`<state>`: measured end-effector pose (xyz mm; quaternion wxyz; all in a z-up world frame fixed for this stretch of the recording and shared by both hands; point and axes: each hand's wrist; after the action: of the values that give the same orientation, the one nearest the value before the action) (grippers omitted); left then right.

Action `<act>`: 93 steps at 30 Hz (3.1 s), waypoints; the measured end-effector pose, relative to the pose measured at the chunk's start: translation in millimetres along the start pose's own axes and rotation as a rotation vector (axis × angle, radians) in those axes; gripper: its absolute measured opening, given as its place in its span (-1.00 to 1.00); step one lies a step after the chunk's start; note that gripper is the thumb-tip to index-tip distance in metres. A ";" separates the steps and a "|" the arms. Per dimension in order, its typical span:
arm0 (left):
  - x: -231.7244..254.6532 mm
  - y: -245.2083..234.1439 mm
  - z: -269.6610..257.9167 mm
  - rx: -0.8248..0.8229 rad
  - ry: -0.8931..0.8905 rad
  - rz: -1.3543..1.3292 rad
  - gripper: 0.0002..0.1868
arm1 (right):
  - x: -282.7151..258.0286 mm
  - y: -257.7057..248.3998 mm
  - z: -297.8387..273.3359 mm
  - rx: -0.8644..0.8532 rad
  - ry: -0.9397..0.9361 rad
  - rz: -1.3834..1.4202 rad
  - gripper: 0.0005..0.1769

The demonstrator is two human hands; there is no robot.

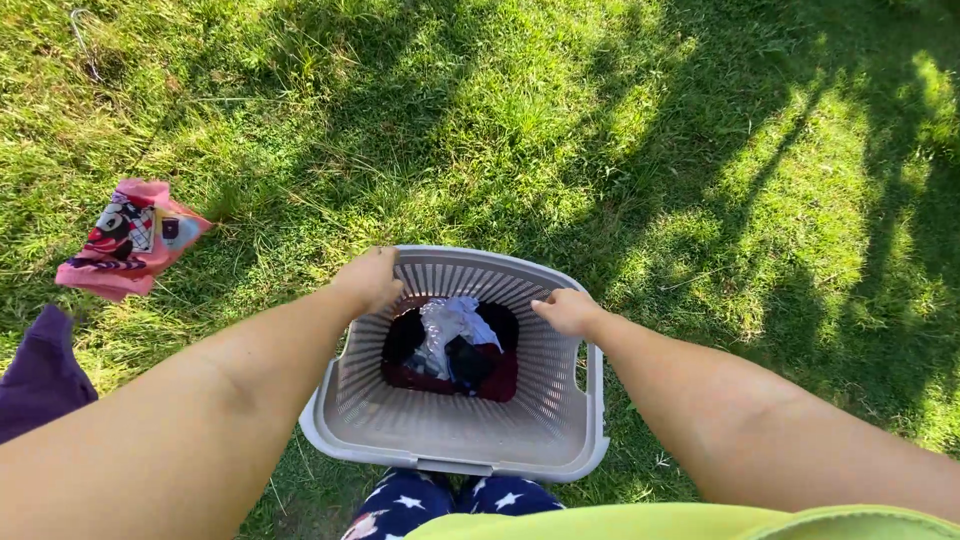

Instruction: Hang clothes on an outdoor clothesline.

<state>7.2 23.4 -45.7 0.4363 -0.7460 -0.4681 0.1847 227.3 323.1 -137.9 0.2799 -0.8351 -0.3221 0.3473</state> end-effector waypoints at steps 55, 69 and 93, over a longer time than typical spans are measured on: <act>-111.5 515.6 197.0 -0.674 -0.033 -0.563 -0.44 | -15.1 322.8 118.0 -0.303 0.072 0.318 -0.27; 26.7 172.0 97.6 -1.049 -0.081 -1.118 -0.43 | -31.3 209.3 106.9 -0.210 -0.194 0.084 -0.52; -5.5 -25.3 21.4 -0.094 0.117 0.074 -0.56 | -107.9 -59.0 1.6 -0.184 -0.313 0.429 -0.80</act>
<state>-23.7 33.5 -37.5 0.4201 -0.7921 -0.4219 0.1346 146.3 282.0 -55.0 0.0697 -0.8422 -0.2073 0.4928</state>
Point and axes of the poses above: each hand's wrist, its own z-axis towards the middle knuckle, its own y-axis out of the palm, x = y × z, and after that the axes turned 4 degrees about -y, right-handed
